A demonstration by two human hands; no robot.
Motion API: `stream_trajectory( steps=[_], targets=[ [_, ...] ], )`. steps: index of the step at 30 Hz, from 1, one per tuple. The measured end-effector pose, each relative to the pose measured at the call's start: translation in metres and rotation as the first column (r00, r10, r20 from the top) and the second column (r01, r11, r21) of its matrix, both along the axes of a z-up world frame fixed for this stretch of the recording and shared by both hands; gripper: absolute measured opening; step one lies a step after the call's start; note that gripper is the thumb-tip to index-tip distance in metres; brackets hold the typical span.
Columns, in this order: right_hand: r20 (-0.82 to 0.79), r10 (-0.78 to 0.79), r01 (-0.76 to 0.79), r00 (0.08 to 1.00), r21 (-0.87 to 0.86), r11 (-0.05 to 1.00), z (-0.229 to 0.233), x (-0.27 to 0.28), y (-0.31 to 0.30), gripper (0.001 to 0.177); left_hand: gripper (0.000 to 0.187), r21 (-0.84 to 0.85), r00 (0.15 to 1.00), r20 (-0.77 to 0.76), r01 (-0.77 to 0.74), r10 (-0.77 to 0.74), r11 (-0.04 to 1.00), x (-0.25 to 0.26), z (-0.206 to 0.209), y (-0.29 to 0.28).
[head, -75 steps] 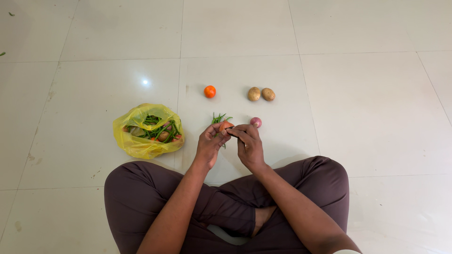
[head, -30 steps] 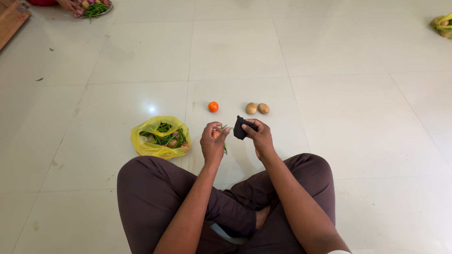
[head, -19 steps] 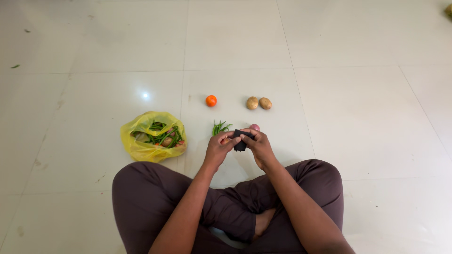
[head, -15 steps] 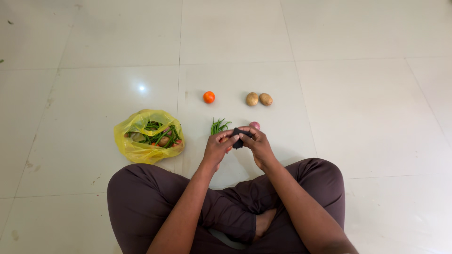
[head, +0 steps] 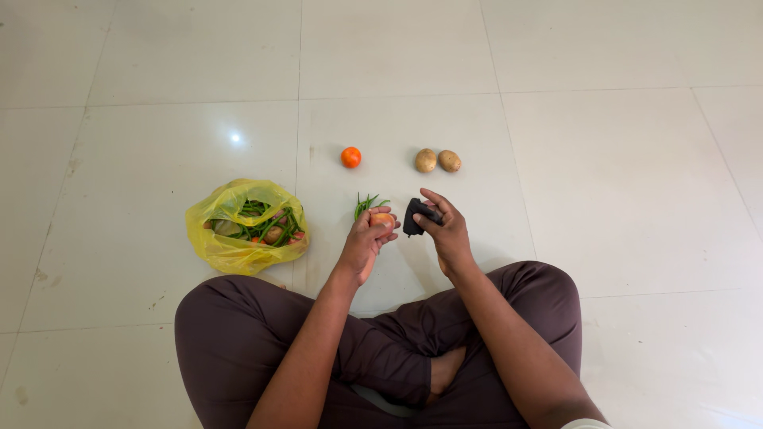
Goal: The person sits on the floor and peels a potato and an onion using a small knife. They then trim the stems off several green chilies. The peeled vegetables and trimmed chilies are placed on the floor next to a yellow bag containing other produce.
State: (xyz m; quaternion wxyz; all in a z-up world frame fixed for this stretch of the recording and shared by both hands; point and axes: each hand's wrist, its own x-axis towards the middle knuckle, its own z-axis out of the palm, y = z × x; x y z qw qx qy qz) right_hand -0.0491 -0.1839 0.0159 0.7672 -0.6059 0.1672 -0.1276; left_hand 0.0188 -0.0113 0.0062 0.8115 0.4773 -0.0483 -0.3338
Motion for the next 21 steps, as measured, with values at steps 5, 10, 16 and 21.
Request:
stream_trajectory(
  steps=[5,10,16,21],
  targets=[
    [-0.045,-0.034,0.03,0.998,-0.099,0.995,0.011,-0.01,-0.002,0.027,0.057,0.027,0.992,0.088,0.09,-0.092,0.996,-0.011,0.01,0.002],
    [-0.014,-0.065,0.057,0.998,-0.307,0.95,0.017,-0.016,0.007,0.024,0.061,0.161,0.977,0.206,0.027,-0.06,0.987,-0.017,0.012,0.001],
    [0.241,0.081,0.109,0.967,-0.681,0.724,0.012,-0.025,0.028,0.043,0.052,0.083,0.976,0.192,-0.123,0.105,0.989,-0.011,-0.007,0.001],
    [0.28,0.06,0.188,0.958,-0.773,0.606,0.013,-0.018,0.028,0.043,0.056,0.097,0.982,0.178,-0.077,0.059,0.992,-0.004,-0.002,0.007]
  ],
)
